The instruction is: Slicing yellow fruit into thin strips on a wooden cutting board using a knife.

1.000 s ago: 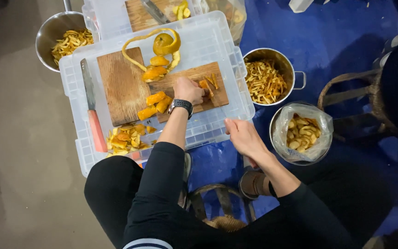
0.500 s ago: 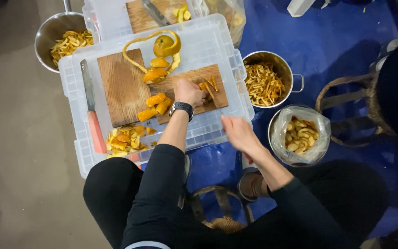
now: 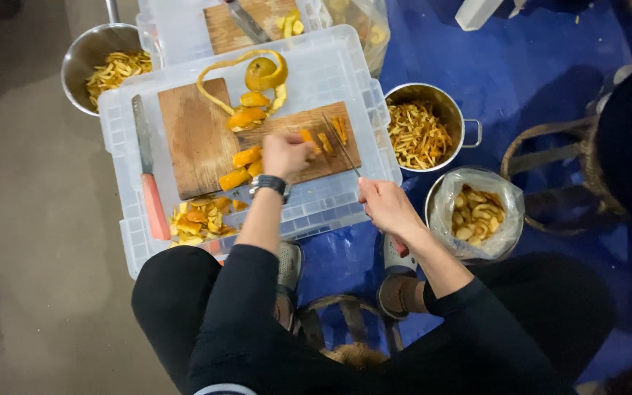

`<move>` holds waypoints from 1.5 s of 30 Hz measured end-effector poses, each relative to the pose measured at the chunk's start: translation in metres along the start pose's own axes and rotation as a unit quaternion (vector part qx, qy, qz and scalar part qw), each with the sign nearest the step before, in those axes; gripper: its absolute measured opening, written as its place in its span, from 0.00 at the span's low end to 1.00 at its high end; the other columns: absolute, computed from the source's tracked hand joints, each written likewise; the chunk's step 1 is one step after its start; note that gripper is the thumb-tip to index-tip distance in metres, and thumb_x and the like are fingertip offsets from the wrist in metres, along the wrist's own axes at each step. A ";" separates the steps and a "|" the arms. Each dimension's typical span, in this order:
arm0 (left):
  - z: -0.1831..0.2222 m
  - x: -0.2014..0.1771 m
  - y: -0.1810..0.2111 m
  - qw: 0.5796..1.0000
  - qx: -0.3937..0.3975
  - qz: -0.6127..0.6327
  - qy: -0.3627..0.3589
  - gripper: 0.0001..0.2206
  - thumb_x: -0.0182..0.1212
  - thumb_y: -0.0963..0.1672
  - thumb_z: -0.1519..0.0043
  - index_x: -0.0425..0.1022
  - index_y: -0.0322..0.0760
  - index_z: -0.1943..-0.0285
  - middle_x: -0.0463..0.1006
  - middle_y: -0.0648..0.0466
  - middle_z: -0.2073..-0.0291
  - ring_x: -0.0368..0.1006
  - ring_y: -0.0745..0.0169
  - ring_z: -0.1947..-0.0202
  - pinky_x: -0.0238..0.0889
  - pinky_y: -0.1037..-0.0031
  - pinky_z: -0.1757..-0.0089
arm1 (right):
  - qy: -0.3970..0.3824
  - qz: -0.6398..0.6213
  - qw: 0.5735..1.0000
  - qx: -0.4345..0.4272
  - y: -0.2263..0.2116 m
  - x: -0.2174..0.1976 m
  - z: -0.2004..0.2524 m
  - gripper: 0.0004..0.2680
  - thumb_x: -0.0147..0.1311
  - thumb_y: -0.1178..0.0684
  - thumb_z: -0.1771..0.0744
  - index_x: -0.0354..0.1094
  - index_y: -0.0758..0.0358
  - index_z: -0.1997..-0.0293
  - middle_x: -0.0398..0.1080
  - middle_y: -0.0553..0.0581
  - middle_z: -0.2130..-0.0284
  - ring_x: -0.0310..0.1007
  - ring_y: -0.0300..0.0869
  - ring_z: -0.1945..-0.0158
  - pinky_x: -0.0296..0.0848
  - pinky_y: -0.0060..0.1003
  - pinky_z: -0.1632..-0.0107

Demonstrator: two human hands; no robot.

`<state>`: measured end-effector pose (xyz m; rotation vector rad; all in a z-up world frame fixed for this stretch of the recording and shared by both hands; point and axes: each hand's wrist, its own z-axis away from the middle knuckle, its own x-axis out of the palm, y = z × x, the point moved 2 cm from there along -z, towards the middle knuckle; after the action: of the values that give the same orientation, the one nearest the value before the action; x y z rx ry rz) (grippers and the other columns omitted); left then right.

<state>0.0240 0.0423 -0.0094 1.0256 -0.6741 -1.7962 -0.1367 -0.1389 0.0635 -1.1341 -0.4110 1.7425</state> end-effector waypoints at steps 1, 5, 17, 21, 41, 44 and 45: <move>0.007 -0.003 0.003 1.000 -0.001 -0.002 -0.003 0.16 0.72 0.44 0.45 0.83 0.36 0.48 0.85 0.43 0.63 0.84 0.53 0.69 0.81 0.73 0.66 | 0.001 -0.001 1.000 0.003 0.002 -0.002 0.000 0.19 0.41 0.39 0.30 0.73 0.58 0.74 0.64 0.52 0.89 0.73 0.46 0.80 0.72 0.41 0.68; 0.023 -0.014 0.007 1.000 0.002 -0.011 0.002 0.16 0.70 0.43 0.44 0.81 0.32 0.47 0.85 0.43 0.67 0.83 0.55 0.73 0.80 0.76 0.68 | 0.001 0.001 1.000 -0.012 -0.002 0.005 0.005 0.19 0.40 0.39 0.30 0.73 0.59 0.74 0.65 0.53 0.89 0.73 0.47 0.81 0.73 0.42 0.69; -0.012 0.016 -0.006 0.989 0.000 -0.129 0.072 0.09 0.68 0.42 0.51 0.87 0.48 0.62 0.84 0.42 0.63 0.82 0.42 0.55 0.76 0.62 0.52 | -0.009 0.037 0.998 -0.042 0.000 0.023 0.014 0.19 0.39 0.42 0.28 0.75 0.63 0.69 0.71 0.58 0.85 0.77 0.56 0.70 0.74 0.50 0.61; -0.030 0.026 -0.027 0.989 -0.009 -0.119 0.087 0.10 0.63 0.41 0.50 0.87 0.48 0.63 0.83 0.39 0.60 0.81 0.38 0.53 0.75 0.57 0.49 | -0.015 0.045 0.998 -0.042 0.002 0.024 0.016 0.20 0.38 0.42 0.28 0.75 0.64 0.68 0.72 0.58 0.83 0.78 0.56 0.67 0.74 0.52 0.58; 0.041 0.000 0.039 0.988 -0.016 -0.127 0.082 0.11 0.56 0.39 0.47 0.82 0.28 0.61 0.82 0.32 0.56 0.78 0.33 0.47 0.73 0.53 0.47 | -0.053 0.099 0.992 -0.052 -0.011 0.024 -0.015 0.23 0.34 0.38 0.28 0.74 0.62 0.71 0.76 0.64 0.75 0.78 0.60 0.59 0.74 0.54 0.53; 0.031 0.004 0.029 0.989 -0.007 -0.125 0.076 0.08 0.58 0.39 0.48 0.83 0.32 0.66 0.82 0.32 0.56 0.78 0.32 0.48 0.73 0.52 0.48 | -0.051 0.107 0.992 -0.052 -0.003 0.019 0.006 0.23 0.33 0.40 0.28 0.73 0.66 0.70 0.76 0.71 0.70 0.76 0.66 0.54 0.71 0.59 0.50; 0.025 0.005 0.023 0.990 -0.004 -0.119 0.077 0.06 0.60 0.39 0.48 0.84 0.34 0.69 0.82 0.32 0.56 0.79 0.30 0.49 0.73 0.52 0.48 | -0.053 0.105 0.992 -0.049 -0.001 0.018 0.016 0.22 0.34 0.42 0.28 0.72 0.70 0.70 0.75 0.76 0.68 0.74 0.70 0.52 0.69 0.63 0.50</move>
<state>0.0110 0.0283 0.0193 1.2676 -0.4644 -1.8972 -0.1510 -0.1198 0.0634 -1.1932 -0.4592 1.9902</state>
